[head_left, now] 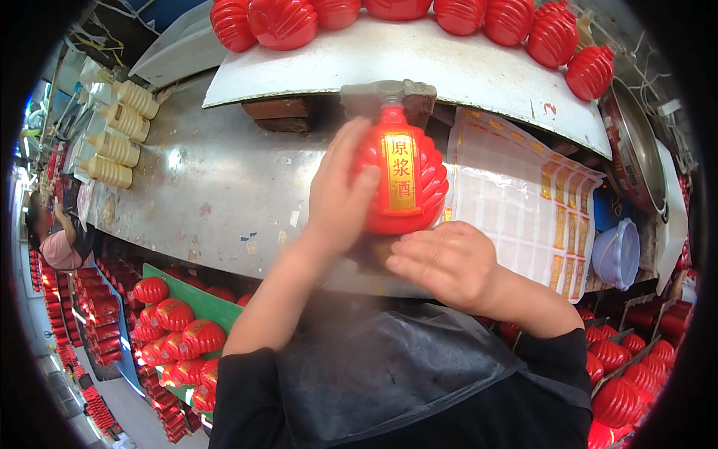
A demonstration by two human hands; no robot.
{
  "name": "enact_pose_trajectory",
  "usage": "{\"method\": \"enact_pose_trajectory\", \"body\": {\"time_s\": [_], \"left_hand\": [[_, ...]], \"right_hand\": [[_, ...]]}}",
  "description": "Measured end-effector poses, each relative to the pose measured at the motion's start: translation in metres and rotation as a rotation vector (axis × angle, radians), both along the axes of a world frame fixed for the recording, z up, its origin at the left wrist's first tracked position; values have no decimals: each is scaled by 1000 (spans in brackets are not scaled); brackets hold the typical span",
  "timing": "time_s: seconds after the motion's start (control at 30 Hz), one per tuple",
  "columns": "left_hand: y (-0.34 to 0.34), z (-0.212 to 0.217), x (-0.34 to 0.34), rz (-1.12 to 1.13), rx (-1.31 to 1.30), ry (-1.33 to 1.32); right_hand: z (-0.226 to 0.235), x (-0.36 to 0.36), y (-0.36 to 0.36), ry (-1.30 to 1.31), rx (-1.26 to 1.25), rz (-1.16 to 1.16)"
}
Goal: The person repeatedly picks up red plastic bottles, applies a gold label to the neck of each bottle, and places the labeled bottles on a nearby shelf. The process is repeated for multiple bottles in a continuous loop.
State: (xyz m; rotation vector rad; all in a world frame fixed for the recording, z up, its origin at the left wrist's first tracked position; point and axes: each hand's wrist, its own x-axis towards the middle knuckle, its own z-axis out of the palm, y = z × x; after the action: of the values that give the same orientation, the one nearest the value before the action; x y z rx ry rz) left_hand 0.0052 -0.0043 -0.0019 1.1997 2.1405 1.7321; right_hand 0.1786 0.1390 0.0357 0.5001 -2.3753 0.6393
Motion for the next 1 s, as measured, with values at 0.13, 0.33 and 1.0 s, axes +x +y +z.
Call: {"method": "enact_pose_trajectory", "body": {"time_s": [0.13, 0.33, 1.0], "left_hand": [[-4, -4, 17, 120, -29, 102], [-6, -10, 30, 116, -46, 278], [-4, -10, 30, 119, -63, 218]], "right_hand": [[10, 3, 17, -245, -825, -233], [14, -17, 19, -693, -630, -508], [0, -19, 13, -666, -592, -595]]}}
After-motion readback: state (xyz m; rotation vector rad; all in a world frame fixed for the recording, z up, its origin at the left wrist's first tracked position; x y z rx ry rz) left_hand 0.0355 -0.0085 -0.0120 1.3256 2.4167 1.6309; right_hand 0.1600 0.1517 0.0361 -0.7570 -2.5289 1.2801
